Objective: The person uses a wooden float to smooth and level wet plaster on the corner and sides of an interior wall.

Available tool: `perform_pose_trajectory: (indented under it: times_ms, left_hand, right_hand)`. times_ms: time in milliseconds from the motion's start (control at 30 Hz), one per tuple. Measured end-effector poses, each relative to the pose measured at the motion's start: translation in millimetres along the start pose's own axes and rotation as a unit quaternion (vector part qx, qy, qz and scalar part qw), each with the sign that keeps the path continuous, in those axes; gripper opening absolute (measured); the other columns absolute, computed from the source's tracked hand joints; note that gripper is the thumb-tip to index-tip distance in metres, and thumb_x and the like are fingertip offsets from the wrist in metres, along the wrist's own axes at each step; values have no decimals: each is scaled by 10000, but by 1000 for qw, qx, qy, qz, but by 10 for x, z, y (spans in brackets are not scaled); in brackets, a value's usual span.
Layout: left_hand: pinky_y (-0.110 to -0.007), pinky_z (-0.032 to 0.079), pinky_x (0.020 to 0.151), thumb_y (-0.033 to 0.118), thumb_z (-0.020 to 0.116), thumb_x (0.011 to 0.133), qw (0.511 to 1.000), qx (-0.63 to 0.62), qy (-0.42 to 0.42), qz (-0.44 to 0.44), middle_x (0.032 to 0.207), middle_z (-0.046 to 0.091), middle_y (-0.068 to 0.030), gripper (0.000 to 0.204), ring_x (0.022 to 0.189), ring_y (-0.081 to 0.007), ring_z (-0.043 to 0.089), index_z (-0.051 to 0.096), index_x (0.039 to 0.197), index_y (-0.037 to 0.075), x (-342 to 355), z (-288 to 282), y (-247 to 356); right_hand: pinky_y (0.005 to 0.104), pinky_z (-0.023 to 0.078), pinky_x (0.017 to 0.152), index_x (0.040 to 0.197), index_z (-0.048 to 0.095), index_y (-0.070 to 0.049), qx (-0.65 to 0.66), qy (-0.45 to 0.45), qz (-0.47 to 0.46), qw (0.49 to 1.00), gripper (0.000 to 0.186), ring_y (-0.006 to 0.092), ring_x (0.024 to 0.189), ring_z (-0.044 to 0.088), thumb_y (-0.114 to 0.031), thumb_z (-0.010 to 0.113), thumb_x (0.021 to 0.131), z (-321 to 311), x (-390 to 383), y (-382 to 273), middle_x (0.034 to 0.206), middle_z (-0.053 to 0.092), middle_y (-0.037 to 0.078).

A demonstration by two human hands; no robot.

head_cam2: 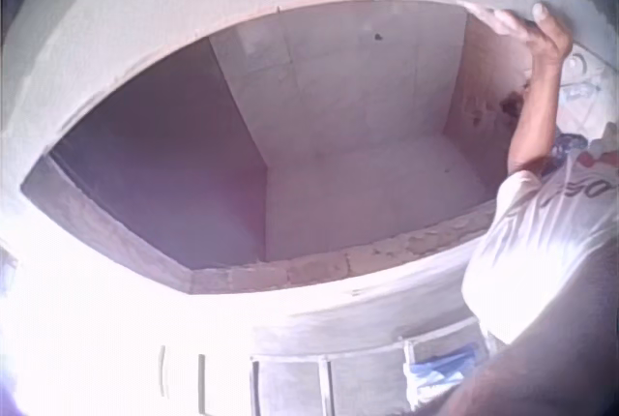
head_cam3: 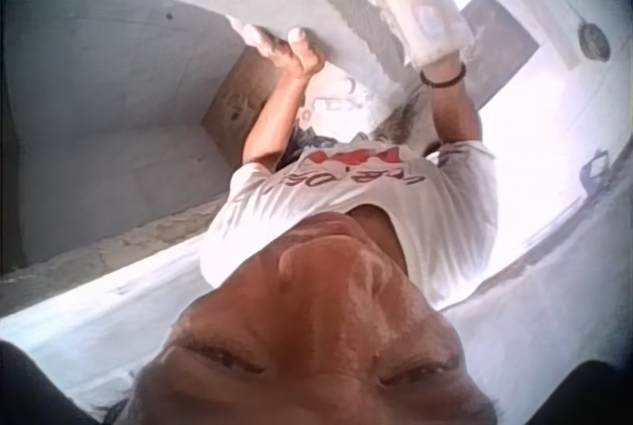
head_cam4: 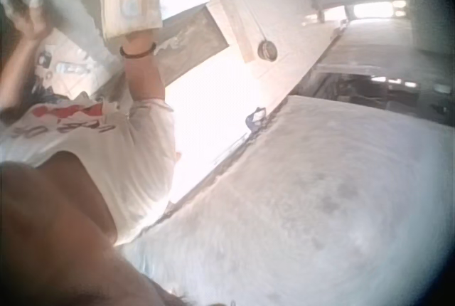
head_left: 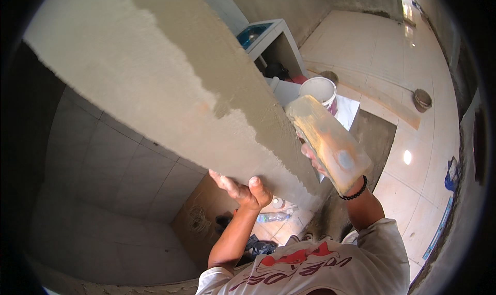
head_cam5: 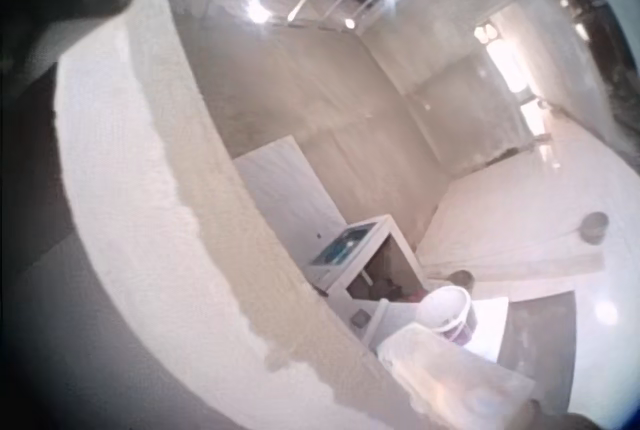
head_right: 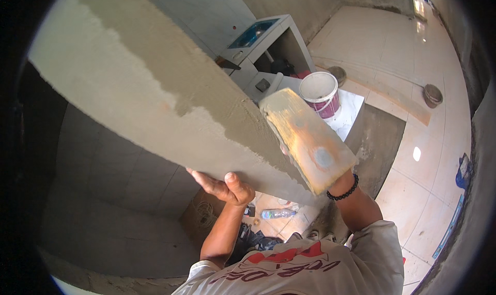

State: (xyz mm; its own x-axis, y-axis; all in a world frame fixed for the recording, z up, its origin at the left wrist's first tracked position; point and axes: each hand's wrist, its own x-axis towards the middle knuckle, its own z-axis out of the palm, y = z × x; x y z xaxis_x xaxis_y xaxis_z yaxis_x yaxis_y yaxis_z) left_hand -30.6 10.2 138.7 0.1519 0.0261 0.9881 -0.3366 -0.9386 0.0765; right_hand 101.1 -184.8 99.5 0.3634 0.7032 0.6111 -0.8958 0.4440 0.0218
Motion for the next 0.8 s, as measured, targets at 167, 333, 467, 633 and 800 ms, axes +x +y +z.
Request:
perform_pose_trajectory:
  times_ms: [167,333,467,633,800]
  left_hand:
    - [-627,101,1191,145,452,981,999,-3,-34,26,1631,80,-277,703,1505,-484,99,120,1597,80,115,-4,64]
    - [-638,98,1187,144,453,983,999,-32,-26,23,1632,86,-278,693,1500,-507,87,138,1598,81,121,13,49]
    - [-621,103,1192,139,443,985,999,-21,-26,34,1632,96,-278,686,1503,-497,97,142,1597,69,177,-10,71]
    - [-579,114,1205,131,434,994,998,-23,-34,41,1637,82,-275,681,1515,-461,107,130,1598,52,212,-22,86]
    - [-637,118,1179,112,474,969,998,-51,-8,39,1624,145,-278,677,1489,-514,134,199,1586,77,189,28,79]
  right_hand:
    - [520,548,976,1502,333,10,-21,22,-37,999,591,444,1188,555,-343,436,1040,251,239,-159,1417,444,305]
    - [496,550,965,1489,353,28,-155,-86,-4,984,637,387,1168,598,-416,413,1036,999,463,-155,1383,511,270]
    - [444,554,954,1436,423,39,-234,97,-144,956,610,321,1099,653,-410,442,1024,1163,420,-229,1292,596,238]
    - [413,535,973,1379,493,40,-556,17,-189,810,538,254,1095,657,-307,592,980,1449,630,-484,1252,627,189]
    - [396,507,971,1293,579,78,-791,-107,-194,570,505,247,1122,629,-212,713,902,2081,898,-440,1231,632,155]
